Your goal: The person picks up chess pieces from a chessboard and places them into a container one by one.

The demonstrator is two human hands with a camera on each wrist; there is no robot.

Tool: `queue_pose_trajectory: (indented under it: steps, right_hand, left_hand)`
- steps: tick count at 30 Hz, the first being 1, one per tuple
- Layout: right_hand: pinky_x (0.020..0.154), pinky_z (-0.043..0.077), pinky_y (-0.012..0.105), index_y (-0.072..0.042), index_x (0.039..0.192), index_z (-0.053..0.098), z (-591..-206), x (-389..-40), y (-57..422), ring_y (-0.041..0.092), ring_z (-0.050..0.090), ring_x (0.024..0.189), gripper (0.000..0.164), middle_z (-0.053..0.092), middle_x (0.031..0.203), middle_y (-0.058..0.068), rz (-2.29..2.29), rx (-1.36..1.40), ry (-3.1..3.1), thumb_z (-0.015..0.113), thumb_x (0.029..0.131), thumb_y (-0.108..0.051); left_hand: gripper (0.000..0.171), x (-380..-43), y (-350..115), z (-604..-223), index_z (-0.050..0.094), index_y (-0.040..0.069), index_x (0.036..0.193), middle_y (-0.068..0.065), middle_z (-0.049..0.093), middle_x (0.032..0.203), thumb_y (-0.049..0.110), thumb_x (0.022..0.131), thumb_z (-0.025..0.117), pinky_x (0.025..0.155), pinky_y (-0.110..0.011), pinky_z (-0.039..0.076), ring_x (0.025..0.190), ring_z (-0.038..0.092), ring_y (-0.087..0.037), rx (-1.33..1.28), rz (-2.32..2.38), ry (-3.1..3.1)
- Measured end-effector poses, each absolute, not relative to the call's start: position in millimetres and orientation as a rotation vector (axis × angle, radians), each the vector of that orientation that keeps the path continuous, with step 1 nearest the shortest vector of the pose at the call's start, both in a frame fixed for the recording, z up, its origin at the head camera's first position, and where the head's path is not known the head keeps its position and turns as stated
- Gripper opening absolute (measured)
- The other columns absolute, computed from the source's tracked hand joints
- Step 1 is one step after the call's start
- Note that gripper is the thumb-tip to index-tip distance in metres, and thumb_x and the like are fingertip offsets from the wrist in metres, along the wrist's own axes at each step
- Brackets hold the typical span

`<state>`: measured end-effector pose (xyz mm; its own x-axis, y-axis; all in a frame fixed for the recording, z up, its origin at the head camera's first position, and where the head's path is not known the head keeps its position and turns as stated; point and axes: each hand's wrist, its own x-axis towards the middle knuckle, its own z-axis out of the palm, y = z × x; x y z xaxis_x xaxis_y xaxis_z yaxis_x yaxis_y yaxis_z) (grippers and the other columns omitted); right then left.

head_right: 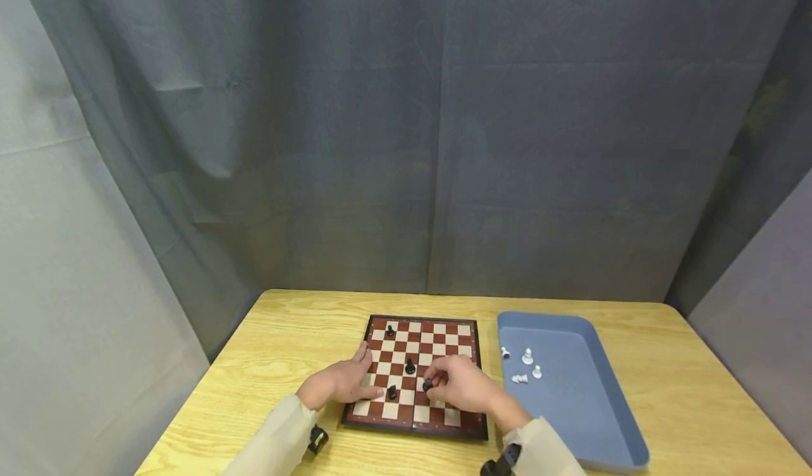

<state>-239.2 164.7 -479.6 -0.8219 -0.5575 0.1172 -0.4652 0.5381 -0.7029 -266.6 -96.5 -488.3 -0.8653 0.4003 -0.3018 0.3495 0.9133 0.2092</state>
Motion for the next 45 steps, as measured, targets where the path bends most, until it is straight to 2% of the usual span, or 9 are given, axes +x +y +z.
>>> queue_pose_trajectory:
  steps: [8, 20, 32, 38, 41, 45]
  right_hand:
    - [0.062, 0.046, 0.027, -0.006, 0.095, 0.067, -471, -238, 179, 0.011, 0.055, 0.072, 0.013, 0.059, 0.079, -0.004, -1.183, -0.827, 2.649, 0.072, 0.084, -0.009]
    - [0.062, 0.047, 0.026, -0.006, 0.096, 0.067, -462, -240, 208, 0.01, 0.055, 0.071, 0.014, 0.059, 0.079, -0.004, -1.168, -0.799, 2.714, 0.071, 0.085, -0.012]
    - [0.059, 0.047, 0.027, -0.003, 0.099, 0.067, -461, -242, 238, 0.012, 0.056, 0.07, 0.016, 0.059, 0.079, -0.003, -1.13, -0.73, 2.77, 0.07, 0.086, -0.012]
    - [0.059, 0.046, 0.027, -0.002, 0.098, 0.067, -461, -242, 252, 0.011, 0.055, 0.072, 0.016, 0.059, 0.081, -0.001, -1.136, -0.686, 2.781, 0.069, 0.087, -0.012]
    - [0.058, 0.046, 0.028, -0.003, 0.097, 0.067, -460, -241, 259, 0.013, 0.055, 0.072, 0.015, 0.06, 0.081, 0.0, -1.157, -0.656, 2.766, 0.069, 0.087, -0.014]
    - [0.056, 0.046, 0.028, -0.001, 0.097, 0.066, -461, -240, 267, 0.015, 0.055, 0.072, 0.017, 0.06, 0.081, 0.002, -1.185, -0.598, 2.752, 0.07, 0.086, -0.014]
  left_hand:
    - [0.091, -267, -97, -489, 0.021, -0.003, 0.149, -0.018, 0.009, 0.156, 0.059, 0.09, 0.052, 0.075, -0.032, 0.047, 0.112, 0.056, -0.028, 0.567, 0.19, 2.734]
    - [0.091, -267, -97, -488, 0.021, -0.003, 0.149, -0.018, 0.008, 0.156, 0.058, 0.09, 0.052, 0.077, -0.032, 0.047, 0.116, 0.053, -0.029, 0.569, 0.193, 2.737]
    - [0.091, -266, -97, -489, 0.02, -0.003, 0.149, -0.018, 0.007, 0.156, 0.058, 0.09, 0.052, 0.072, -0.032, 0.047, 0.107, 0.058, -0.028, 0.565, 0.204, 2.729]
    - [0.091, -267, -97, -489, 0.02, -0.003, 0.149, -0.018, 0.007, 0.156, 0.058, 0.089, 0.052, 0.077, -0.032, 0.048, 0.106, 0.058, -0.027, 0.563, 0.187, 2.74]
    - [0.091, -266, -96, -488, 0.02, -0.002, 0.149, -0.018, 0.007, 0.156, 0.059, 0.089, 0.053, 0.071, -0.032, 0.048, 0.095, 0.061, -0.025, 0.556, 0.194, 2.736]
    - [0.091, -266, -97, -488, 0.02, -0.003, 0.149, -0.018, 0.007, 0.156, 0.058, 0.089, 0.053, 0.069, -0.031, 0.047, 0.095, 0.061, -0.025, 0.558, 0.198, 2.732]
